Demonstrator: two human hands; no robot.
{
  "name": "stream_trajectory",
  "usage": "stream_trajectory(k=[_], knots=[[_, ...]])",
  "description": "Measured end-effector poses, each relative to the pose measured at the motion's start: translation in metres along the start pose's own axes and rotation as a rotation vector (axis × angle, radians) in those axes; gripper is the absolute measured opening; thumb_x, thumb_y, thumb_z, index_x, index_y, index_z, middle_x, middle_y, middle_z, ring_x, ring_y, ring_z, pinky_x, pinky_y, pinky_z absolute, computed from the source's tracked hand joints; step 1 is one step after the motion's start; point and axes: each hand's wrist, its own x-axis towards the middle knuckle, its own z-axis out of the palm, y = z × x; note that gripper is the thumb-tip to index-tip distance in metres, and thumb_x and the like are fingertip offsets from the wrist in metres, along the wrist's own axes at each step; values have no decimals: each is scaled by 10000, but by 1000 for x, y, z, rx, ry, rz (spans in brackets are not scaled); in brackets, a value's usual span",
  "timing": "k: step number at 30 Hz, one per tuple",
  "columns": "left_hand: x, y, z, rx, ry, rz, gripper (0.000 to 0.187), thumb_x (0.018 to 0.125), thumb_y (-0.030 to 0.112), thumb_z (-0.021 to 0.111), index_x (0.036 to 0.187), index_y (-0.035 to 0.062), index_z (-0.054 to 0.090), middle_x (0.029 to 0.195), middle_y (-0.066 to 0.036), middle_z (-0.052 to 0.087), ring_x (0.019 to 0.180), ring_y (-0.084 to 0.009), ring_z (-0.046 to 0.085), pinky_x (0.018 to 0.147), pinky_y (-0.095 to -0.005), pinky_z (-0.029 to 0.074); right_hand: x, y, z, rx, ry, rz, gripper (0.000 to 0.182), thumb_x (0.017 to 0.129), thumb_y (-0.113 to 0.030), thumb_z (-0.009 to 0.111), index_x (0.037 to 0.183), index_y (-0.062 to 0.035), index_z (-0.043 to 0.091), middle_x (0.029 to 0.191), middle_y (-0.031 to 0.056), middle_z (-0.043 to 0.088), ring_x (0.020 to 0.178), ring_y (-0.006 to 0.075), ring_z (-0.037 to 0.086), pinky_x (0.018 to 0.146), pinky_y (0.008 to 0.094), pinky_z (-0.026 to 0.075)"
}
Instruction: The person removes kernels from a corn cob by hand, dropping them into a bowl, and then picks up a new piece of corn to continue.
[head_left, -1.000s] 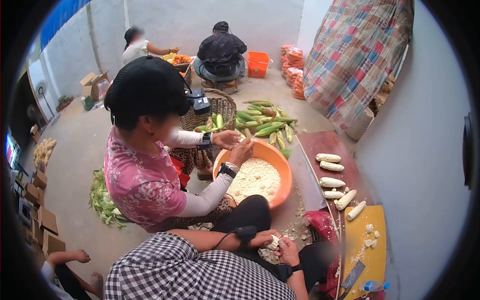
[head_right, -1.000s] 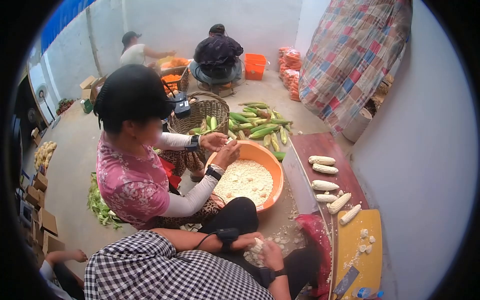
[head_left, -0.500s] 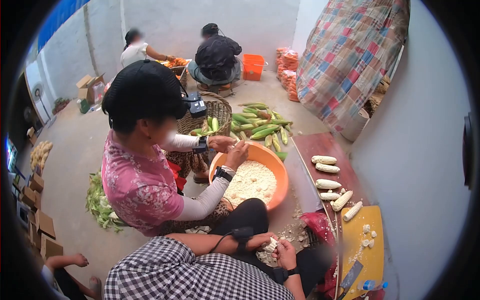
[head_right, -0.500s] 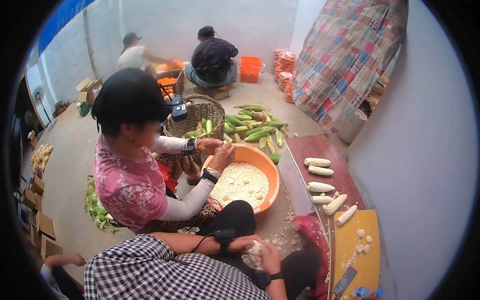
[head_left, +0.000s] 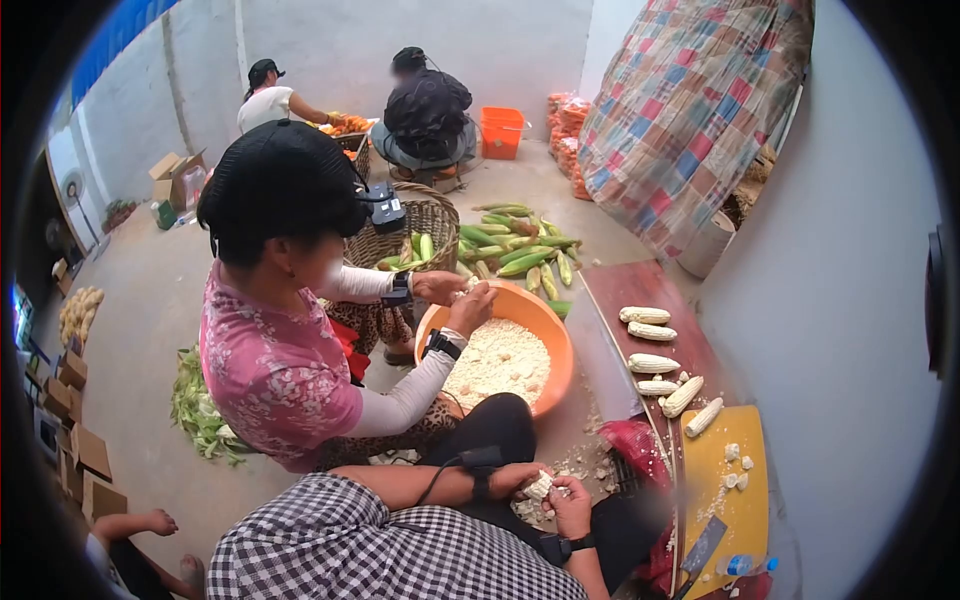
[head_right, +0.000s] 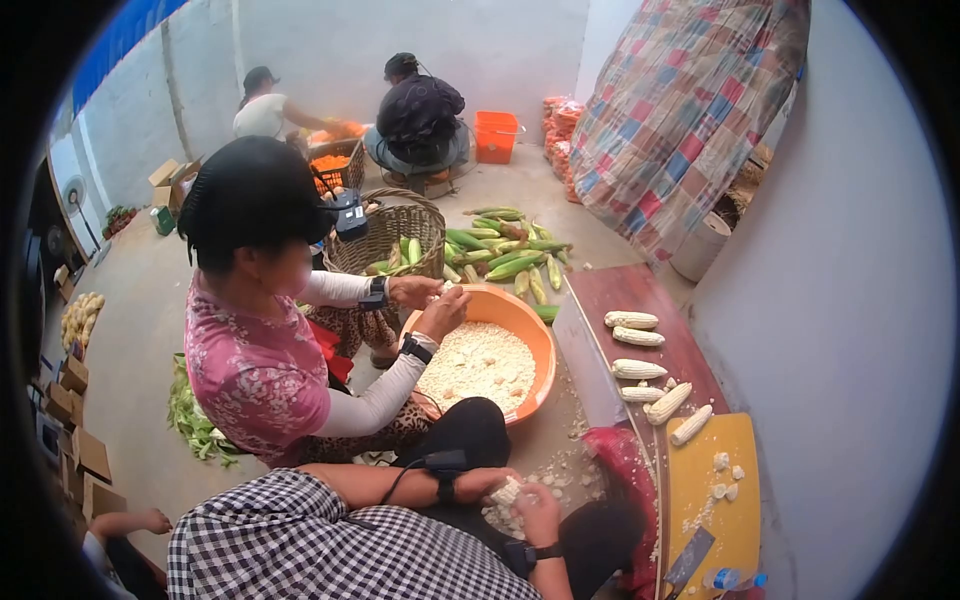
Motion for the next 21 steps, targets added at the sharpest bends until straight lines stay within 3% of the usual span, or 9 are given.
stream_trajectory(k=[5,8,12,18,21], knots=[[-1,5,-3,-59,-59,-100,284,951,317,445,1153,145,547,1001,52,598,823,-55,555,636,-201,437,13,35,-15,-245,35,-132,75,881,3,564,953,11,545,761,89,595,555,123,541,493,230,443],[3,0,7,-49,117,-55,288,941,285,374,1098,126,556,801,14,606,565,-62,475,476,-196,333,11,32,-13,-303,68,-107,73,880,-23,579,942,1,549,733,75,589,539,114,536,474,227,436],[9,-8,3,6,152,11,278,934,286,400,1101,125,554,774,26,565,544,-57,429,467,-197,312,10,22,-5,-340,175,-54,100,808,-79,601,871,-5,624,663,50,589,580,105,565,521,265,455],[8,-6,1,86,76,8,264,914,293,438,1102,136,540,803,37,542,588,-47,438,485,-195,320,15,35,-10,-376,122,-86,105,841,-88,553,867,-9,618,699,46,579,608,97,565,505,248,448],[5,1,6,150,67,-23,251,904,279,449,1098,141,530,856,38,538,659,-45,464,517,-191,345,10,25,-9,-90,48,164,126,863,-94,519,879,-16,618,735,32,571,648,105,569,515,243,453]])
